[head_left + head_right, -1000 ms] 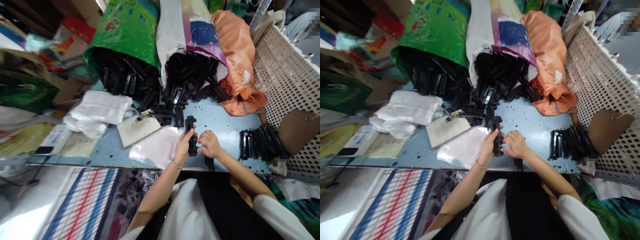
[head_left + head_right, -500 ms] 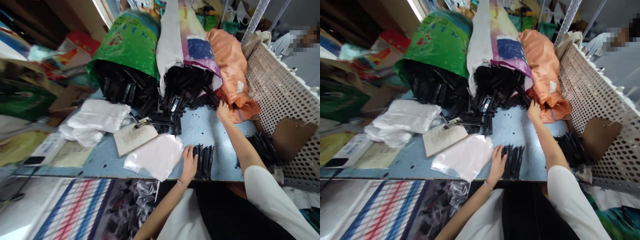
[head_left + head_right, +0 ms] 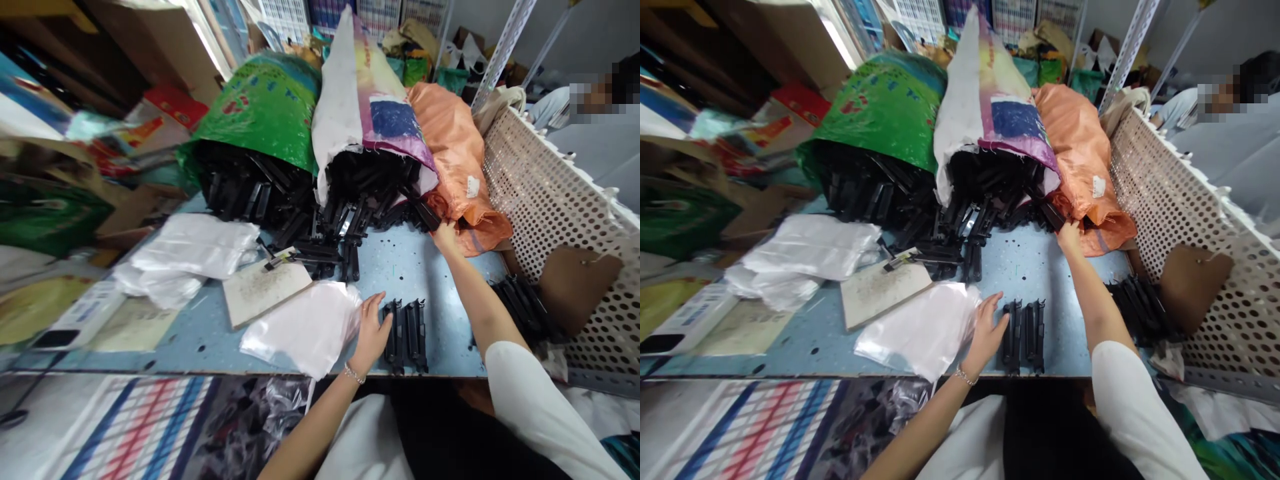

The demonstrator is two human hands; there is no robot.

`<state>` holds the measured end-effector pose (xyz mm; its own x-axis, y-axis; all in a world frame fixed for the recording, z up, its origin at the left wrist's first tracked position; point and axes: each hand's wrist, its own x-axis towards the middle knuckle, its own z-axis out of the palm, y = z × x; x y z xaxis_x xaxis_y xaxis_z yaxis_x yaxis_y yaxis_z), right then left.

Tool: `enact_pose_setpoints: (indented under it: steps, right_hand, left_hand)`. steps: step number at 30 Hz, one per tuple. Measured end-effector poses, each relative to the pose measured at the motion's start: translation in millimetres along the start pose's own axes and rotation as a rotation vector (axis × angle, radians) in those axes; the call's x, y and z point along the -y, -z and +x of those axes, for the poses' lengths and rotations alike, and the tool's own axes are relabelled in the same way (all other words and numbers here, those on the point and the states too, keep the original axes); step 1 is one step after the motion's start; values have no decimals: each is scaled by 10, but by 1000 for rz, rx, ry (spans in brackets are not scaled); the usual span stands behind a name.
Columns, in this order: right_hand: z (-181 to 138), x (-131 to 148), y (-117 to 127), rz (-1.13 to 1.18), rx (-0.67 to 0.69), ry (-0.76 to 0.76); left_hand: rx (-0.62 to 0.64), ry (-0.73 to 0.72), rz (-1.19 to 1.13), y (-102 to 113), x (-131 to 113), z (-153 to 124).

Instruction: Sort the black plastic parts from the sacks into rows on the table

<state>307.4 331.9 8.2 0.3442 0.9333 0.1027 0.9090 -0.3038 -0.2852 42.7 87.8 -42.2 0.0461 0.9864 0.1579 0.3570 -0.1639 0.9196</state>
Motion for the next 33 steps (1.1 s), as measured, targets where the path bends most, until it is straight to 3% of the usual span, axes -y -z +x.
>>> enact_pose_setpoints:
  steps: [6,8,10,13,15,17,18,19,20,23,25,28,33]
  right_hand:
    - [23,137,407,251,110,-9]
    - [-183,110,542,386,205,32]
    - [-588,99,579,514,326,82]
    - [-1466,151,458,740,577,178]
    - [-2019,204,365,1184,1009,297]
    - [-2365,239,362,1244,1306,353]
    - [-2441,250,406,1162,1324,365]
    - [-2458,258,476,1053,1221,372]
    - [-2431,270,561,934,1025,386]
    - [-2233,351,787,618,294,552]
    - [-2116,447,823,462,37,762]
    - [-2050,585,707,400,-14,956]
    - [-2279,605,447,496,176,870]
  left_hand:
    - [-3,116,-181,183,16,-30]
    - [26,182,-283,240,-17,74]
    - [70,256,-413,252,-120,240]
    - [164,279,-746,222,-383,514]
    - [231,259,-940,227,-567,627]
    - [274,269,-997,282,-704,640]
    - [270,288,-971,324,-747,610]
    - [249,313,-914,370,-776,562]
    - [206,337,-832,416,-794,503]
    - [83,324,-553,511,-821,314]
    - [63,255,-442,530,-839,218]
    - [70,196,-361,529,-846,153]
    - [-30,270,-295,583,-745,232]
